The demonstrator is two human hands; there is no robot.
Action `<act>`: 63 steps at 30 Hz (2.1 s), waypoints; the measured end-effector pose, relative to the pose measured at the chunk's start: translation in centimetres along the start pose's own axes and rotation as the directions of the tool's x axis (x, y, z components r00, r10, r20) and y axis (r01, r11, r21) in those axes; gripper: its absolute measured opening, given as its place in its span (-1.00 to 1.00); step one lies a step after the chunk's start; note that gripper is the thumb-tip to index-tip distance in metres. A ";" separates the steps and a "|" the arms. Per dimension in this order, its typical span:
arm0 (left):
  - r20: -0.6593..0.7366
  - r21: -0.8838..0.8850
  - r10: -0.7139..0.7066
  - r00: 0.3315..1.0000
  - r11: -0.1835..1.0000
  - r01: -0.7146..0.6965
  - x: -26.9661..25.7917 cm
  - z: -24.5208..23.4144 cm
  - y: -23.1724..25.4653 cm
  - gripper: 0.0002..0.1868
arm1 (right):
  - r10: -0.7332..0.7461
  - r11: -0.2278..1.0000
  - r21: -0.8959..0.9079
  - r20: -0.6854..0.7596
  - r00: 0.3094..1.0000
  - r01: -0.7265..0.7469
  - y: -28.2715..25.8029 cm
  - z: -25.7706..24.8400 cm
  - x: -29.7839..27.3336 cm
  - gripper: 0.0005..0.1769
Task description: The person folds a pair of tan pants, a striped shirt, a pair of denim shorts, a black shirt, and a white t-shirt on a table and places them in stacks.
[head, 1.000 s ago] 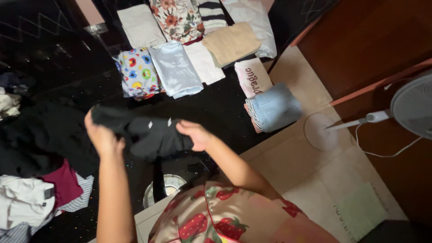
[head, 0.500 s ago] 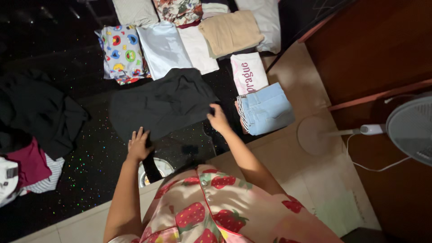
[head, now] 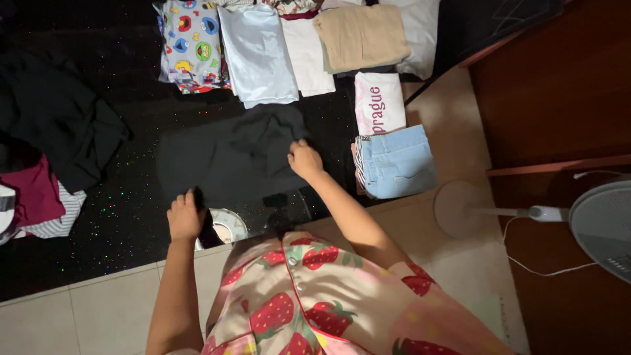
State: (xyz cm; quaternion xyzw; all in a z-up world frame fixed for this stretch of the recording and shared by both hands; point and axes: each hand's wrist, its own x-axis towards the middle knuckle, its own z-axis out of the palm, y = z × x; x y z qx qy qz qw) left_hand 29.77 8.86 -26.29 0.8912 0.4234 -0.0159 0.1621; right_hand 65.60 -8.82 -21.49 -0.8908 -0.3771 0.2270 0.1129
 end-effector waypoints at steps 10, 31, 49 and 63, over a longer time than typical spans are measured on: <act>0.176 -0.120 0.064 0.982 0.992 -0.043 2.0 -2.0 -4.4 -0.67 | 0.032 0.932 0.362 -0.151 0.988 0.025 2.2 3.1 -0.3 -0.70; -0.557 -0.479 0.370 0.743 0.588 -0.652 5.1 -36.7 1.3 -0.65 | -0.101 0.423 0.591 -0.722 0.684 0.687 -5.0 -24.2 -3.6 -0.85; 0.375 -0.655 0.173 0.911 0.745 0.129 3.8 -6.3 -13.8 -0.71 | -0.341 0.708 0.705 0.316 0.885 0.022 5.0 -0.9 -2.1 -0.60; 0.275 -0.308 -0.173 0.946 0.916 0.257 5.4 -5.3 -12.8 -0.29 | 0.121 0.807 0.440 0.528 0.841 -0.393 5.0 2.9 -2.1 -0.58</act>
